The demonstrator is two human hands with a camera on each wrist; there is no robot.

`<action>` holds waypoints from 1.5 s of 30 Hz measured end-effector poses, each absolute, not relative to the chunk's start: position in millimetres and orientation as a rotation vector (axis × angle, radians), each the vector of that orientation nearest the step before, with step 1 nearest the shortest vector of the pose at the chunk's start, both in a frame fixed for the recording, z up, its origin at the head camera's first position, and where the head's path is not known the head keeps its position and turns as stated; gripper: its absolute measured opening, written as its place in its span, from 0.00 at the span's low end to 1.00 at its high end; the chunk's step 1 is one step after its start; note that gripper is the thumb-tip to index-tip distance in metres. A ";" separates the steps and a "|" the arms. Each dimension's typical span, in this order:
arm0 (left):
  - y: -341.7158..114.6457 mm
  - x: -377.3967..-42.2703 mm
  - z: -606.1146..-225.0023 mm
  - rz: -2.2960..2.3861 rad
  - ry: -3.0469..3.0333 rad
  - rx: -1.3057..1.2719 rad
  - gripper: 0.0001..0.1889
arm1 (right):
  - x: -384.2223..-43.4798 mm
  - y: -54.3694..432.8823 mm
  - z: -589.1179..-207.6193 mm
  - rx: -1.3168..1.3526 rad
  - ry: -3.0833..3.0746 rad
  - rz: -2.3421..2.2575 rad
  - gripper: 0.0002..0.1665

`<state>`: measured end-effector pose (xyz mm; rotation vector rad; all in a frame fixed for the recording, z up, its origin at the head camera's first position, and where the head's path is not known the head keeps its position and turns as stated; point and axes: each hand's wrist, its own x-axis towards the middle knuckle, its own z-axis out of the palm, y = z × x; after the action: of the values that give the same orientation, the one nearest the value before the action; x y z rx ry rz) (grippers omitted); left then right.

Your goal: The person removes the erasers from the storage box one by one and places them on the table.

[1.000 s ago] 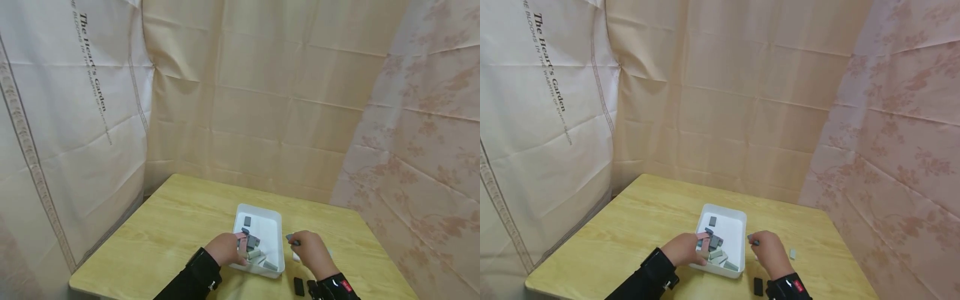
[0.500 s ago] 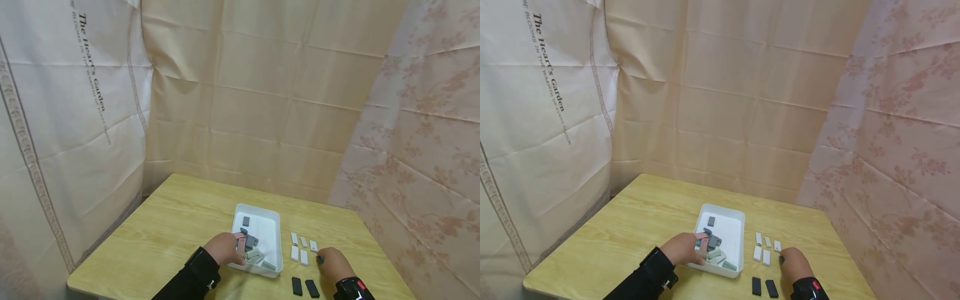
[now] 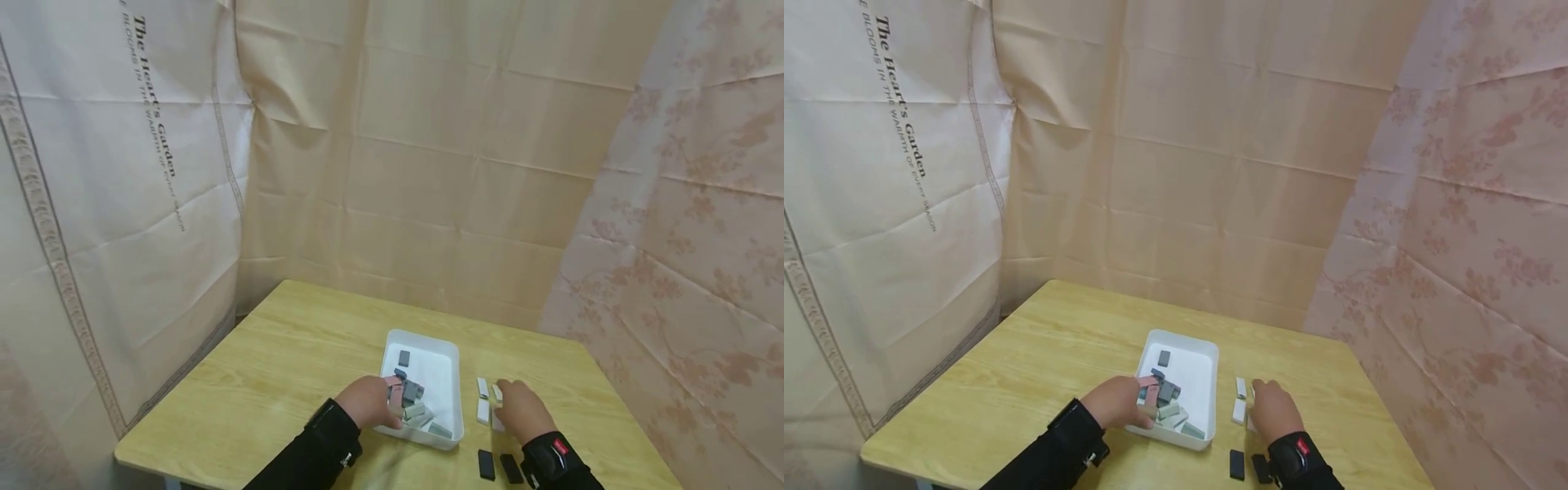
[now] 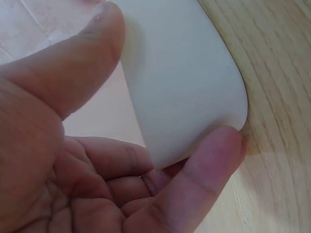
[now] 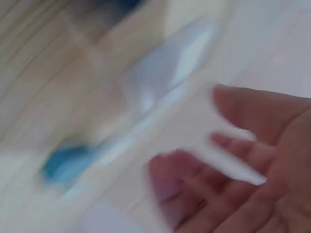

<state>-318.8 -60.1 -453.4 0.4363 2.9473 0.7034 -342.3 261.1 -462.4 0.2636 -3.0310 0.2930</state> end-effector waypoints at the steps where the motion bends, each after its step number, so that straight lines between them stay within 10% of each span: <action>1: -59.5 -319.0 -453.1 0.701 2.949 0.443 0.22 | -340.1 247.4 -458.0 0.341 -3.001 0.350 0.22; 8: -58.6 -319.8 -445.0 0.695 2.974 0.473 0.23 | -336.9 162.9 -452.4 1.044 -2.801 0.531 0.11; 22: -55.7 -322.6 -448.8 0.704 2.972 0.410 0.22 | -341.4 141.4 -465.7 0.906 -2.757 0.563 0.09; 34: -58.6 -328.8 -447.7 0.733 2.976 0.386 0.23 | -347.1 253.9 -422.8 0.524 -2.809 0.472 0.09; 45: -59.5 -322.1 -449.4 0.722 2.988 0.387 0.23 | -376.0 379.1 -460.9 0.313 -3.004 0.322 0.04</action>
<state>-322.1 -59.5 -449.4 0.3874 2.9876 0.7216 -376.0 379.1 -460.9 0.3132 -3.0041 0.3218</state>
